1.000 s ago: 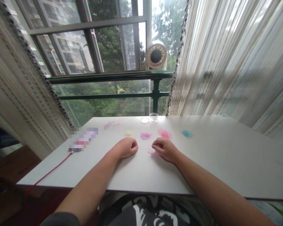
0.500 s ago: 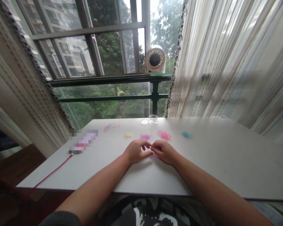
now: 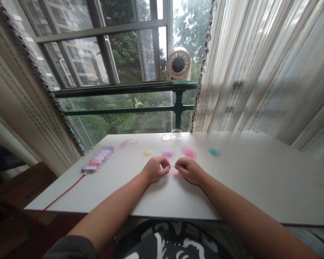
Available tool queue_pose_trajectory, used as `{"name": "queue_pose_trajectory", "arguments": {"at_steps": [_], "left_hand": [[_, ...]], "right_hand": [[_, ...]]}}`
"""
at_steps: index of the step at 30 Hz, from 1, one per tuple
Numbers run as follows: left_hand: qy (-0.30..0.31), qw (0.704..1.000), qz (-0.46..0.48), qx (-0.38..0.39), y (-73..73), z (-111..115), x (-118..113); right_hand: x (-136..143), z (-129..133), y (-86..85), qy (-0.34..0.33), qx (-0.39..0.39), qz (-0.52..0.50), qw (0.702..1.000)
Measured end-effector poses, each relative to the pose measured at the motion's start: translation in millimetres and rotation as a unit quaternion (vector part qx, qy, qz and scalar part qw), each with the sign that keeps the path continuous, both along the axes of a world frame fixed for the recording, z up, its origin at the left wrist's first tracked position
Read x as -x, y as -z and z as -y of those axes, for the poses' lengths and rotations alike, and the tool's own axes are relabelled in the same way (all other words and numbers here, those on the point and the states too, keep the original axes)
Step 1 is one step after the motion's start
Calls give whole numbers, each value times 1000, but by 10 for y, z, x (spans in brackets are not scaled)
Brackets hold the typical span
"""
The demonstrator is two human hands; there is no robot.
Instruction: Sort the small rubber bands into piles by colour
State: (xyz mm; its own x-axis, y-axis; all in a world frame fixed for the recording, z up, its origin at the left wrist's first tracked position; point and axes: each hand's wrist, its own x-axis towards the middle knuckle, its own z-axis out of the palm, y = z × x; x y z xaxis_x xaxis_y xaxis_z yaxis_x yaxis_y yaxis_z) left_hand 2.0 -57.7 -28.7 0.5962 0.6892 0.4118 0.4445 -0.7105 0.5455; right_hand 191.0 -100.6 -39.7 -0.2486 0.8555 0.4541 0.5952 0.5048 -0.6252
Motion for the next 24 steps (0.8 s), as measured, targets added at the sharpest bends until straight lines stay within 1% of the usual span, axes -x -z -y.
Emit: {"name": "queue_pose_trajectory", "arguments": {"at_steps": [3, 7, 10, 15, 24], "left_hand": [[-6, 1000, 8, 7, 10, -26, 17], [13, 1000, 19, 19, 1, -22, 14], [24, 1000, 3, 11, -17, 2, -1], [18, 1000, -16, 4, -26, 19, -10], [21, 1000, -10, -6, 1, 21, 1]], "right_hand": [[-9, -3, 1, 5, 0, -3, 1000], [3, 7, -7, 1, 2, -5, 1000], [15, 16, -13, -3, 5, -4, 1000], [27, 24, -25, -8, 6, -4, 1000], [23, 46, -26, 2, 24, -21, 999]]}}
